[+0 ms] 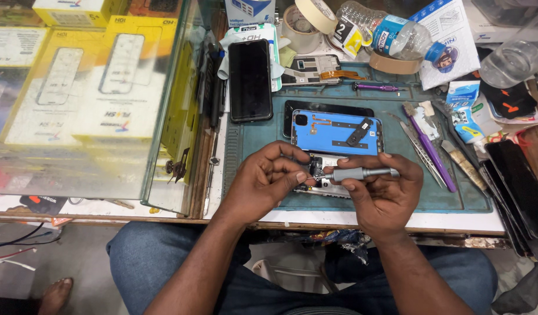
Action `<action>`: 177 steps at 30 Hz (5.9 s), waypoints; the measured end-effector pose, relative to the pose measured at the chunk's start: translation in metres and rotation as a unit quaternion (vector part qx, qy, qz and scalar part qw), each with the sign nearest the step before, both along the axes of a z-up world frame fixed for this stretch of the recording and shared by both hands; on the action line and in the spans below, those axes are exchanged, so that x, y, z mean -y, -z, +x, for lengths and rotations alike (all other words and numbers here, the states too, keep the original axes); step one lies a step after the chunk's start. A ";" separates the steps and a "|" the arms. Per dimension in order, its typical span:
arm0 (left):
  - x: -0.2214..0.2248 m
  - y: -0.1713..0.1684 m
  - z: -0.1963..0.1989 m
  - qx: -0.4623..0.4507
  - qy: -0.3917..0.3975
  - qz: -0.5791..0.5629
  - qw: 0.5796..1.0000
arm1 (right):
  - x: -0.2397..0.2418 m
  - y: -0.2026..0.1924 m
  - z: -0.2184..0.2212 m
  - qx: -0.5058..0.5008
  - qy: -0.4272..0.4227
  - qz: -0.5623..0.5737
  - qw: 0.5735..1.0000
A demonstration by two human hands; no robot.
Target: The person is repairing a smartphone by manipulating its internal components. They use a screwdriver to remove screws from the motherboard area and a plastic pry tool to disconnect ribbon cables. The person handles the phone's internal frame, battery, and camera module during the process.
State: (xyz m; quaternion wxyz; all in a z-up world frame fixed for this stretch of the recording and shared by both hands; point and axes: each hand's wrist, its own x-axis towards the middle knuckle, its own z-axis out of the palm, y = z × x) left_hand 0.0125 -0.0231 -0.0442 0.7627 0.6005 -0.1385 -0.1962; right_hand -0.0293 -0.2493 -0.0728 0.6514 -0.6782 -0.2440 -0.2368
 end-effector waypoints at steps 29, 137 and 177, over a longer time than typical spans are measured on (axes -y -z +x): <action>0.006 -0.008 -0.003 0.014 -0.050 0.024 0.998 | -0.005 -0.004 0.000 0.029 -0.001 -0.050 0.998; 0.019 -0.021 -0.029 0.387 -0.141 0.393 0.822 | 0.085 -0.046 0.089 -0.058 0.093 -0.105 0.988; 0.024 -0.023 -0.024 0.384 -0.068 0.416 0.821 | 0.051 -0.091 0.114 -0.067 -0.011 -0.502 0.862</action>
